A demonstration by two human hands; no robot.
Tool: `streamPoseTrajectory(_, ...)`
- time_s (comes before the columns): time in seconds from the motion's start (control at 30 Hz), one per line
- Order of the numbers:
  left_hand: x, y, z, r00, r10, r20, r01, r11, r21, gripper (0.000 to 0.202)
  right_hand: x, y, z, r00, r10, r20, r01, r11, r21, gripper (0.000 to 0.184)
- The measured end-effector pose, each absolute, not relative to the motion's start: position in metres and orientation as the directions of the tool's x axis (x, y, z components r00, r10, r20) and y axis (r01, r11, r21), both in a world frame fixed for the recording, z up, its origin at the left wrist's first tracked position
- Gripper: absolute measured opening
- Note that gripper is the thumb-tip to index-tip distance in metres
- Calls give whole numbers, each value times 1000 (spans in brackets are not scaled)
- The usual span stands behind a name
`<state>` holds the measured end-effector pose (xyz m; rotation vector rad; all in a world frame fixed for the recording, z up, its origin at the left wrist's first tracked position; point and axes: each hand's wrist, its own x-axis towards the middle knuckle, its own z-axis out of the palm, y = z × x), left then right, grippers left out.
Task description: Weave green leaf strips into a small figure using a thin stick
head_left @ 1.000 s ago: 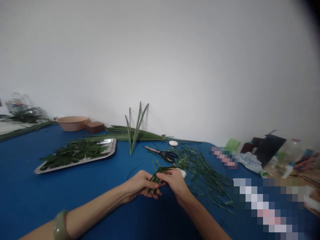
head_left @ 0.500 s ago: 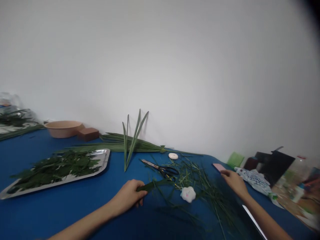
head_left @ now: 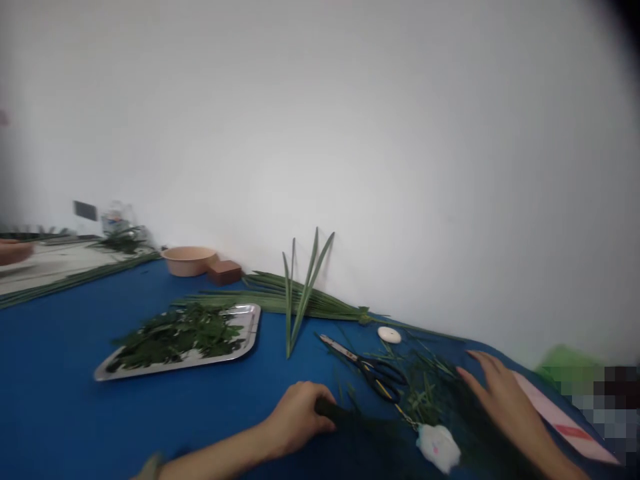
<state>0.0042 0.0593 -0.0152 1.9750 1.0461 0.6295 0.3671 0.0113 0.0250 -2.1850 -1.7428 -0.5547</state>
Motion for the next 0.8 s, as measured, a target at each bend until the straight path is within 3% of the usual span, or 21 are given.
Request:
streamPoseTrajectory(0.07,4,56,-16,521,853,43,411,-295,863,21,298,5,26,6,886,464,998,25,-61,42)
streamPoseTrajectory(0.13,5,48,-16,531,847,12,352,-234,906,20,234,-10,26,-112,929,352,964,187,-187,36)
streamPoseTrajectory(0.2,7,38,-15,573,819,-30,266,-152,952,21,190,-25,21,-121,963,241,919,200,-339,35)
streamPoseTrajectory(0.33,12,21,-7,606,795,-24,66,-20,998,25,169,-34,8,-23,998,54,743,53,-668,39)
streamPoseTrajectory(0.43,14,16,2,553,833,19,-61,18,998,24,184,-31,5,-28,1000,1,684,20,-729,50)
streamPoseTrajectory(0.53,14,18,5,517,855,34,-128,39,991,25,194,-31,7,-84,995,-56,614,8,-789,45)
streamPoseTrajectory(0.8,6,20,-1,616,787,-31,-28,61,998,22,189,-38,8,-142,986,-85,461,-10,-887,39)
